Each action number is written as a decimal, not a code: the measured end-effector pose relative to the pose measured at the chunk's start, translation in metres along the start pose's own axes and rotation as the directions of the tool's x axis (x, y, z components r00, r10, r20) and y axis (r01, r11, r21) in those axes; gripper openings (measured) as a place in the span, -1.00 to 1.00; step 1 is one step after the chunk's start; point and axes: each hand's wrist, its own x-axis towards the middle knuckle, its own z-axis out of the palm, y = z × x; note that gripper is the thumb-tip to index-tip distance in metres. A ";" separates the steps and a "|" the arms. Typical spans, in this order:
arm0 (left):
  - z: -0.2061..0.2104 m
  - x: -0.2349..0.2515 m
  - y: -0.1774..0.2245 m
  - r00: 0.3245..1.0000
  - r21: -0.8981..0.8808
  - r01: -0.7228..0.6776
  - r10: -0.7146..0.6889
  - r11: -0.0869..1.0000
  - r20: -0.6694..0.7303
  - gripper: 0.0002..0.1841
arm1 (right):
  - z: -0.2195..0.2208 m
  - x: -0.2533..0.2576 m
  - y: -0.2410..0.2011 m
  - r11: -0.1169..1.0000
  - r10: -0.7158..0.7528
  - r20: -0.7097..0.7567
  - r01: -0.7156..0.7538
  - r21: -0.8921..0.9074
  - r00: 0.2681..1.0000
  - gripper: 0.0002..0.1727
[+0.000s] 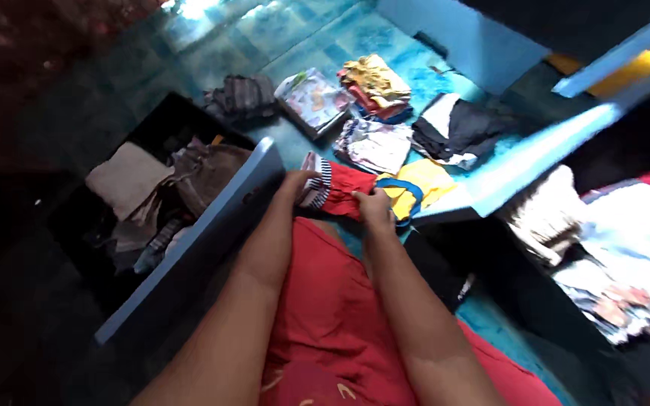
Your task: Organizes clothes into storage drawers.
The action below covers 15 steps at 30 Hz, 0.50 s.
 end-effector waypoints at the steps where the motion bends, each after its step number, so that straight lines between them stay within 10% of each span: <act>1: -0.003 -0.001 0.001 0.999 -0.017 -0.002 0.003 1.000 0.034 -0.36 | -0.002 -0.002 -0.003 1.000 0.008 0.003 -0.008 -0.008 1.000 -0.42; 8: -0.006 0.008 -0.002 0.986 0.094 -0.063 0.048 0.994 0.157 -0.36 | 0.005 -0.012 -0.022 0.955 0.085 -0.058 -0.098 -0.279 0.995 -0.21; 15: -0.010 -0.004 -0.003 0.910 -0.177 -0.020 0.091 0.984 0.406 -0.56 | 0.010 -0.004 -0.004 0.999 0.031 -0.054 -0.029 0.042 0.998 -0.11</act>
